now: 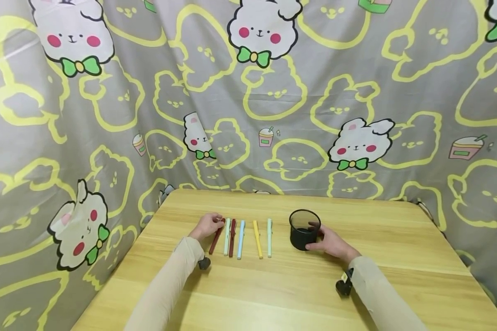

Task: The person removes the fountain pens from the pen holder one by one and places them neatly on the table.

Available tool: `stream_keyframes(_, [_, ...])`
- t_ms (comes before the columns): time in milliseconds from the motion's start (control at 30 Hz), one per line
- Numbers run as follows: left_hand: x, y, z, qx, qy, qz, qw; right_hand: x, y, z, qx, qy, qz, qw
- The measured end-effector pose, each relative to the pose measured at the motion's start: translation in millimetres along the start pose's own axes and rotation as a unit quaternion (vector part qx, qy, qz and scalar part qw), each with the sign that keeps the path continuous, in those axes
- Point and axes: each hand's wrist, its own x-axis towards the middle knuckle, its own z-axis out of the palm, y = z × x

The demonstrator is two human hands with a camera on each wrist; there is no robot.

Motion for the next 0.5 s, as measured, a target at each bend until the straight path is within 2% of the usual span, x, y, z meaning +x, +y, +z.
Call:
stream_keyframes(200, [-4.2, 1.8, -0.8, -0.025, -0.016, -0.023, 0.9993, -2.0, -1, -1, -0.01, 0.002, 0.005, 0.9999])
stream_keyframes(333, [-8.8, 3.3, -4.5, -0.008, -0.017, -0.021, 0.9996, -4.6, -6, 1, -0.038, 0.008, 0.016, 0.9991])
stream_keyframes(433, [-15.0, 5.3, -9.1, 0.004, -0.025, -0.016, 0.9996, -7.0, -12, 1, -0.071, 0.027, 0.039, 0.9964])
stream_keyframes(500, [-21.7, 7.1, -12.4, 0.013, -0.031, -0.015, 0.9993, -9.3, -15, 1, -0.073, 0.039, 0.055, 0.9951])
